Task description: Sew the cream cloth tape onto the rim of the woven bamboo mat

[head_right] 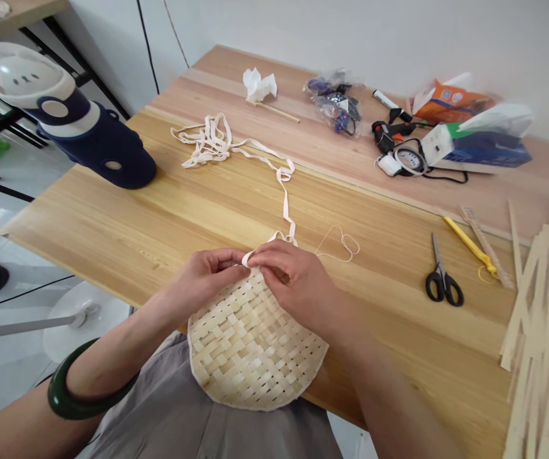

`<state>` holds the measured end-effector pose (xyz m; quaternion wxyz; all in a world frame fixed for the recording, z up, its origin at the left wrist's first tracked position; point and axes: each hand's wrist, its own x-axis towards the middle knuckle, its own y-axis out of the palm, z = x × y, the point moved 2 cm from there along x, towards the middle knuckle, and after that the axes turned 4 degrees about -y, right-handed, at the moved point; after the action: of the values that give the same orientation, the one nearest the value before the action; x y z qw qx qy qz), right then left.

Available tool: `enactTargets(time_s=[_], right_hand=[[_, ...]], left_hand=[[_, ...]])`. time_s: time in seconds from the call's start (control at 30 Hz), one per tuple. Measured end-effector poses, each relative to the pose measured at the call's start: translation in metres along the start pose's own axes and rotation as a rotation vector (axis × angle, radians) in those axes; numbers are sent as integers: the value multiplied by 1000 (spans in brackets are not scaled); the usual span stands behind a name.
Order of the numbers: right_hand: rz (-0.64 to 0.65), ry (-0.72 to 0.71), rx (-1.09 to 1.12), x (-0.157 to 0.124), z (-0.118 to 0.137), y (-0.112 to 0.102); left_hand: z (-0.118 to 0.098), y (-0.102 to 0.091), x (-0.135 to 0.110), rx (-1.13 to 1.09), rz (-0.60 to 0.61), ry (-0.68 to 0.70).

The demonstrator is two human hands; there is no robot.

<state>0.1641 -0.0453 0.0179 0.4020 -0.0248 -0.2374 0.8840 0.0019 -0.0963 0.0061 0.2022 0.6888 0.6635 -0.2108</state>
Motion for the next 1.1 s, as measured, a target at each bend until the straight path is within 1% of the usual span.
enactTargets(time_s=[0.07, 0.13, 0.2, 0.3, 0.4, 0.5, 0.6, 0.77, 0.83, 0.93, 1.0, 1.1], right_hand=[[-11, -13, 0, -2, -3, -3], [-34, 40, 20, -3, -6, -6], [-53, 120, 38, -6, -8, -10], [-79, 213, 28, -11, -11, -15], [-108, 249, 19, -16, -15, -18], [-126, 283, 23, -19, -20, -19], [-136, 320, 5, -18, -24, -20], [-197, 372, 60, -19, -25, -26], [-197, 392, 22, -21, -25, -29], [-149, 409, -29, -23, -25, -29], [-115, 412, -30, -23, -26, -26], [-107, 416, 11, -22, -27, -20]], left_hand=[[-1, -2, 0, -100, 37, -73], [-2, -4, 0, -158, 42, -111], [-2, -7, 1, -176, 58, -106], [5, -11, 2, -180, 115, -95], [14, -13, 0, -197, 135, -113], [18, -12, -1, -198, 153, -155], [16, -11, 0, -199, 145, -178], [12, -12, 5, -192, 136, -162], [10, -12, 5, -185, 127, -153], [7, -12, 6, -162, 116, -147], [5, -10, 7, -133, 119, -144], [2, -7, 10, -72, 149, -112]])
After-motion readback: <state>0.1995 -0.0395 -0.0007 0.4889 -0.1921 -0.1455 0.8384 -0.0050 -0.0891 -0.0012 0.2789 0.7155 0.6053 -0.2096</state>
